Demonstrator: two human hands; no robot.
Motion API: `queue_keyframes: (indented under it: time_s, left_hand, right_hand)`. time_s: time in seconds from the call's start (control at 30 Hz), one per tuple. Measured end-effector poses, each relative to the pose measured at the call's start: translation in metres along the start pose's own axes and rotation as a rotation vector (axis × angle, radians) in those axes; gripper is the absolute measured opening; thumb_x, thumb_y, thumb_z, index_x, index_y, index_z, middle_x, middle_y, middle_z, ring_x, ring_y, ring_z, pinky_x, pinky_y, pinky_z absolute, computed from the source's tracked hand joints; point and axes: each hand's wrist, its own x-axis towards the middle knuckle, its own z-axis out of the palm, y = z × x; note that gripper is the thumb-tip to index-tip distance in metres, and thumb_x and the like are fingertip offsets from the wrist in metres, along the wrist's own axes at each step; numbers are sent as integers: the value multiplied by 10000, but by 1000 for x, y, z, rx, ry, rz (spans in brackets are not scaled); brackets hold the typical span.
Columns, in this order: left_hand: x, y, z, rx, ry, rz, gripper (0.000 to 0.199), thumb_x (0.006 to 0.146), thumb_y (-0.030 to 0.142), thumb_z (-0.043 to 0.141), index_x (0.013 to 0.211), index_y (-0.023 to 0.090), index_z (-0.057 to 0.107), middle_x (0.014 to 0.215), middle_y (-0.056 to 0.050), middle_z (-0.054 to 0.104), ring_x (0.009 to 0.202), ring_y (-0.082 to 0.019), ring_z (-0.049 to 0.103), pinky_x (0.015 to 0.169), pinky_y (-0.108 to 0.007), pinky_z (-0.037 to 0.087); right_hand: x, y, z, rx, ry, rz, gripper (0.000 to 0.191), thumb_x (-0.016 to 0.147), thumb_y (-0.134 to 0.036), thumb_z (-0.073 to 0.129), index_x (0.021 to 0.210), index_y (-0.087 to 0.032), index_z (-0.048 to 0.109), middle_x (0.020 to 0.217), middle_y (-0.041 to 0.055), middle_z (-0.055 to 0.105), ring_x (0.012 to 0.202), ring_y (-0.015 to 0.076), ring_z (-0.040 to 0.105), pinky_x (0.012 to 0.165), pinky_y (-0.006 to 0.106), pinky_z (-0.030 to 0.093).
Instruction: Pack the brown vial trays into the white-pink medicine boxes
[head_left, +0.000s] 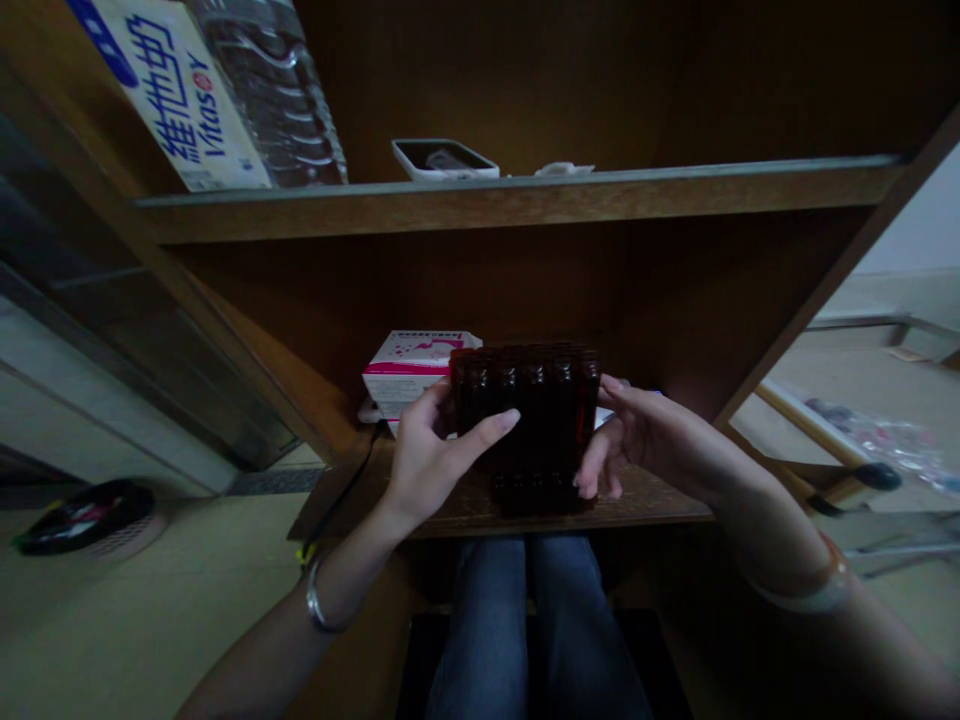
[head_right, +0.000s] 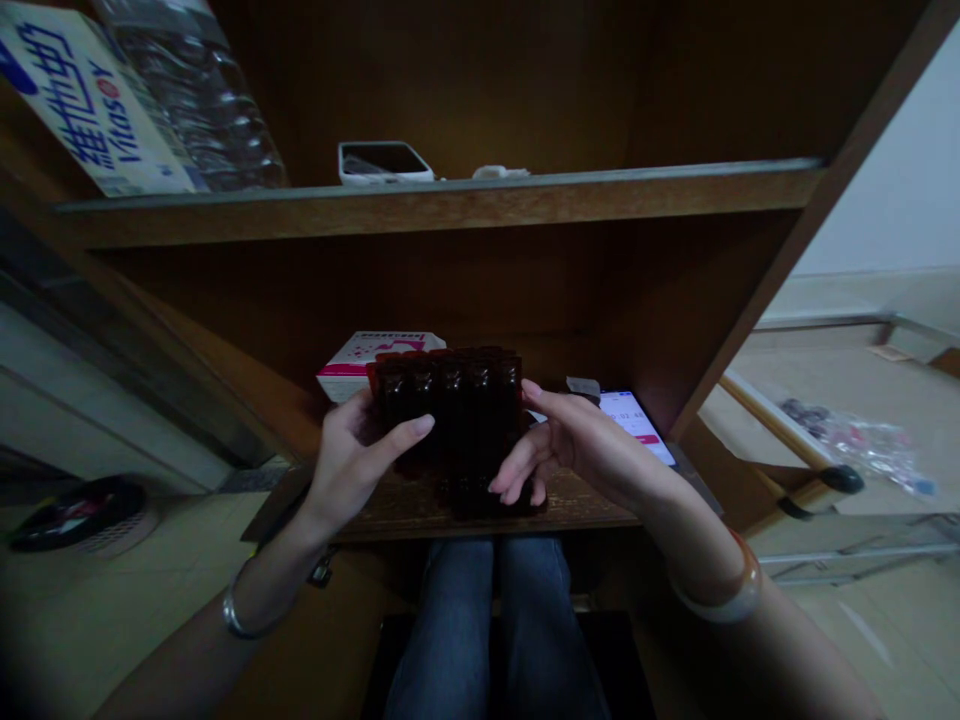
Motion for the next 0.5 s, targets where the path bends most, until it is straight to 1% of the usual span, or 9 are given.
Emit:
queue_keyframes:
  time_s: [0.1,0.2,0.23,0.3,0.33,0.37,0.4,0.43,0.5]
  left_hand:
    - [2,-4,1,-88,-32,-49,364,717,402,826,957,157,706,977,-32,754,912,-183,672,817,-262,533]
    - [5,-10,0,-152,-45,-73,326,749,392,805,976,171,727,977,-14,754,912,-164,665,814,-239,518]
    - [5,-11,0,-173,-45,-87,334,751,394,803,991,172,730,997,-16,755,923,-167,666,825,-244,516]
    - [6,-11,-1,-210,-46,-114,344,749,403,800,992,169,735,1021,-25,758,932,-174,669,843,-256,513]
    - [7,-11,0,-226,-48,-125,339,746,407,800,978,168,738,1019,-26,760,924,-172,670,847,-257,510]
    - [7,-10,0,-241,-49,-136,329,743,411,800,957,167,742,998,-24,762,903,-167,670,842,-255,509]
    - [6,-8,0,-253,-51,-153,316,741,414,800,929,166,744,963,-21,764,873,-161,669,824,-253,509]
    - [6,-7,1,-264,-53,-177,305,741,418,797,901,164,744,922,-18,763,842,-158,667,797,-252,509]
    - [3,-4,4,-288,-66,-242,297,741,424,790,865,159,738,865,-21,758,798,-165,669,740,-262,514]
  right_hand:
    - [0,-1,0,-38,3,13,605,895,-611,519,605,-122,728,638,129,748,529,172,684,504,243,525]
    - [-1,-1,-3,-36,17,0,503,890,-557,554,656,-139,707,601,109,736,481,177,665,482,261,521]
    - [-1,0,-4,-44,25,-10,461,890,-541,557,732,-138,716,585,98,729,462,180,655,471,268,518]
    - [-1,3,-7,-111,64,-46,424,898,-494,552,1025,-122,710,553,62,705,445,184,639,464,282,515]
    - [-1,4,-8,-175,104,-84,472,906,-463,545,1210,-116,645,551,40,695,450,183,633,468,287,517]
    - [-1,6,-8,-264,156,-136,547,918,-425,535,1374,-122,531,576,25,693,471,180,632,483,291,523]
    - [0,9,-9,-379,216,-200,626,926,-377,529,1491,-144,394,636,22,705,514,177,639,514,297,537]
    - [1,11,-10,-514,281,-277,701,925,-324,529,1558,-179,265,740,36,725,583,177,654,565,307,555]
    - [4,17,-11,-807,406,-451,827,892,-215,539,1598,-255,109,1069,93,718,822,205,690,712,351,586]
